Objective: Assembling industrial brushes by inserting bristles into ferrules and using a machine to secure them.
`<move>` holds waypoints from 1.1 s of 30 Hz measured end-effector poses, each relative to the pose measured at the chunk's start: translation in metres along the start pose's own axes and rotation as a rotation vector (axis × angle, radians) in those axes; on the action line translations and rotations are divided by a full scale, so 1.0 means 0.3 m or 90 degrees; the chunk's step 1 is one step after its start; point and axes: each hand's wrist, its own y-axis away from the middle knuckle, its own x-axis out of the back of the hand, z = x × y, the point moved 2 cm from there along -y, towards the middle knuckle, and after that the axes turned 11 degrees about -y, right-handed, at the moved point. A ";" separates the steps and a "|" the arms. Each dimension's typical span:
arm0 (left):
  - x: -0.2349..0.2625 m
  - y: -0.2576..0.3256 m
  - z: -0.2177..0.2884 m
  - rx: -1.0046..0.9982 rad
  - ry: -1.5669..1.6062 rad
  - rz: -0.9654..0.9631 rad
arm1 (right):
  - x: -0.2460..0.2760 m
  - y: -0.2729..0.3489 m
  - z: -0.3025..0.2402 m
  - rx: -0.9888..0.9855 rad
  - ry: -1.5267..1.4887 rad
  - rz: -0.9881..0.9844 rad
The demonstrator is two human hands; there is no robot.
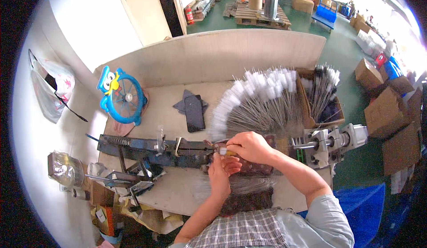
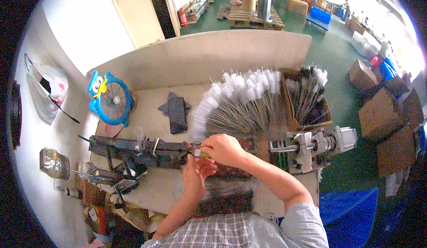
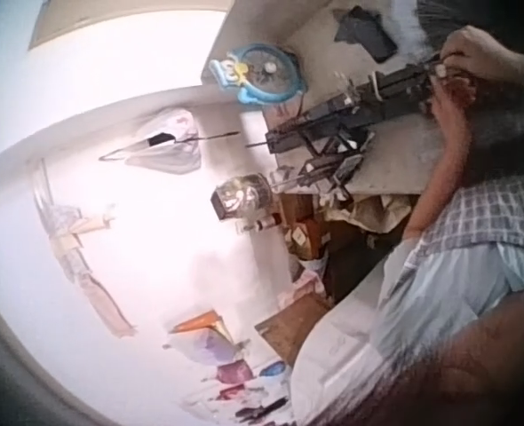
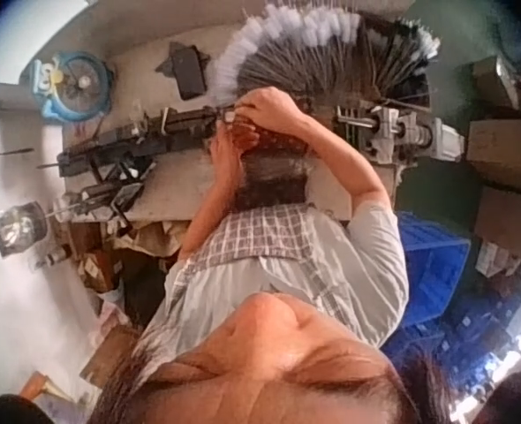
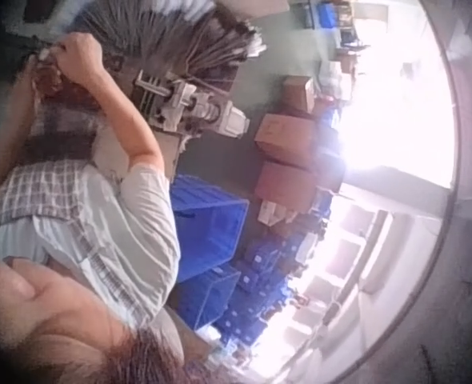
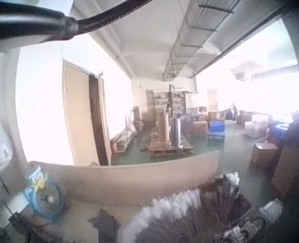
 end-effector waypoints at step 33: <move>-0.016 -0.048 -0.050 -0.084 0.246 0.070 | -0.024 0.080 -0.030 0.270 0.147 0.225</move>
